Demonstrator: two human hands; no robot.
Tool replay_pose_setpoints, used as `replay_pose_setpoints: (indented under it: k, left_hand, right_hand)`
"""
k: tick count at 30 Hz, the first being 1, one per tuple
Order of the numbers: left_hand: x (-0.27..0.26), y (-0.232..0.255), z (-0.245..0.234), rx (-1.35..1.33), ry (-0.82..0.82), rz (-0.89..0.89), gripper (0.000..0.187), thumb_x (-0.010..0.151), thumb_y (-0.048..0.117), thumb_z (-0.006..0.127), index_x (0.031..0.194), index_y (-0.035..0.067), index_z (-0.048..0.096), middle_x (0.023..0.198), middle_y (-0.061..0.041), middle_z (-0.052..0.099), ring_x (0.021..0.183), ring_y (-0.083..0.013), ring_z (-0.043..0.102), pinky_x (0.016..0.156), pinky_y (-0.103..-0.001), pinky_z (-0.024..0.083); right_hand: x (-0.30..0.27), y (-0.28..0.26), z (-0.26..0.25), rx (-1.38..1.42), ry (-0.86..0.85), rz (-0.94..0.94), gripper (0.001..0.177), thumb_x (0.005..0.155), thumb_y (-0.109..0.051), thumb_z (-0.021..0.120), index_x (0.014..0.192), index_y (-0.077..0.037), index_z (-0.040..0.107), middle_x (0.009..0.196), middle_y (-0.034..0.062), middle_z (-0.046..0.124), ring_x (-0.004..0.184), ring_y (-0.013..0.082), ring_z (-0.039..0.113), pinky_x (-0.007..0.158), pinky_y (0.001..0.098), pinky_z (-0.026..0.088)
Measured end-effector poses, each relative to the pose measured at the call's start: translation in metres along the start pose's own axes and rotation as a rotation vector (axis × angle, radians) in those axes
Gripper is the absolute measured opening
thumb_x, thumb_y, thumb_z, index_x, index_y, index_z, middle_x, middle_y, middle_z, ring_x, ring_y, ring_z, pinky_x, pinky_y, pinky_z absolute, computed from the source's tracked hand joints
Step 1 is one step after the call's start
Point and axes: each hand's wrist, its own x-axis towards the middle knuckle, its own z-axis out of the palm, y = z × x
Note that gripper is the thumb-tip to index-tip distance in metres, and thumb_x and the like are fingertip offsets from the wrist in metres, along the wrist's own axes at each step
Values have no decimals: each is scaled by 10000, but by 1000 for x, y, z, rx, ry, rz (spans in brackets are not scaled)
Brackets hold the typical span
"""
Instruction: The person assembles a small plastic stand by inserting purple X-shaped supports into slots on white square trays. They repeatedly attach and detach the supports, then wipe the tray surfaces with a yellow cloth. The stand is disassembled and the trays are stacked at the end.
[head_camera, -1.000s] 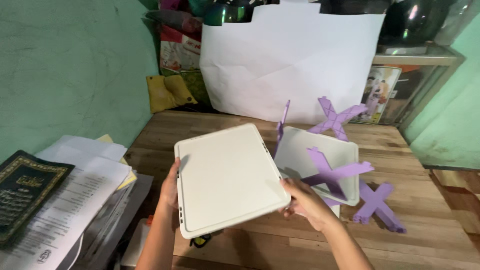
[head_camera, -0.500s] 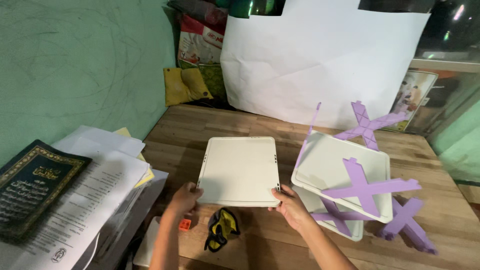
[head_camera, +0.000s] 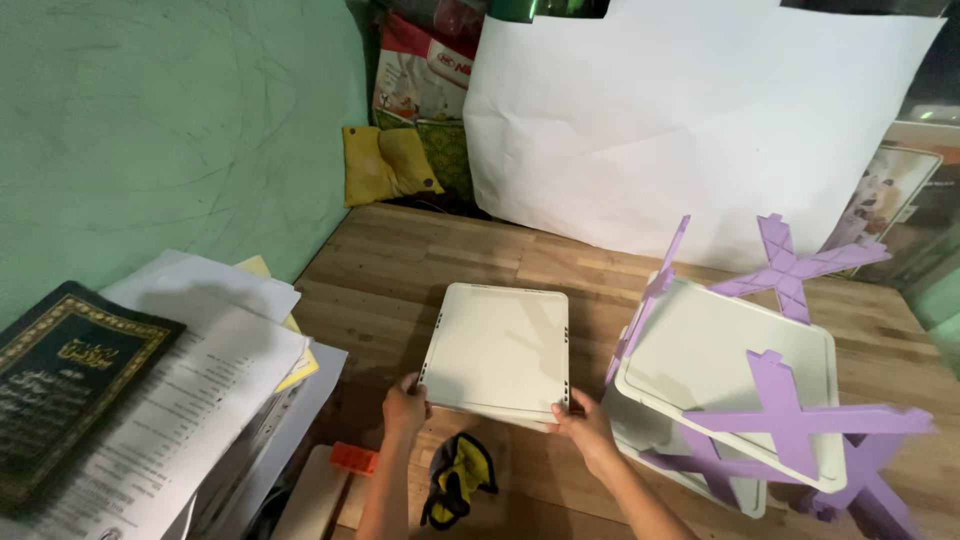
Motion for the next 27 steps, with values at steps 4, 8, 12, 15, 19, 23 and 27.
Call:
replay_pose_setpoints:
  k: [4,8,12,15,19,23,27]
  left_hand:
    - [-2,5,7,-12,-7,16,404,1037,101,513,1429,30,579,861,-120,676,650,-163,602,622,-363,547]
    - [-1,5,10,84,-15,9,430,1039,117,481,1460,59,544,888,-130,703,717,-182,662,701,-349,574]
    - [-1,-1,8,88,34,79,428,1042,136,518,1457,34,537,966,-151,727,820,-200,703,746,-352,565]
    - [0,-5,9,-22,33,123,433,1021,120,533,1440,13,554,1046,-129,736,833,-203,691,738,-364,574]
    - [1,-11,9,95,47,119,494,993,146,595,1470,42,519,1073,-140,741,869,-206,711,764,-372,576]
    - [0,-9,9,182,60,63,567,969,175,629,1504,77,471,1067,-131,718,915,-259,708,827,-440,581]
    - [-10,-1,15,404,209,196,619,952,246,690,1500,87,450,1082,-145,730,1050,-335,671,1121,-506,400]
  right_hand:
    - [13,38,0,-440,202,-189,546,850,-298,816,1329,-76,675,887,61,744,784,140,689,731,298,560]
    - [11,55,6,-472,259,-238,606,819,-315,824,1367,-111,662,857,63,713,740,158,632,704,318,555]
    - [7,50,13,-556,274,-256,664,765,-356,866,1358,-132,669,893,83,688,749,158,639,726,322,566]
    - [4,40,16,-641,255,-192,694,780,-398,853,1383,-135,629,946,74,684,774,142,659,742,316,575]
    - [0,36,13,-651,207,-188,707,806,-409,820,1408,-108,605,959,97,678,775,170,675,747,331,591]
    - [3,34,4,-718,188,-361,714,830,-399,842,1351,9,575,1032,139,654,804,178,688,761,313,601]
    - [-14,17,-10,-670,77,-338,591,867,-292,786,1361,-46,573,1033,107,685,879,157,682,806,291,587]
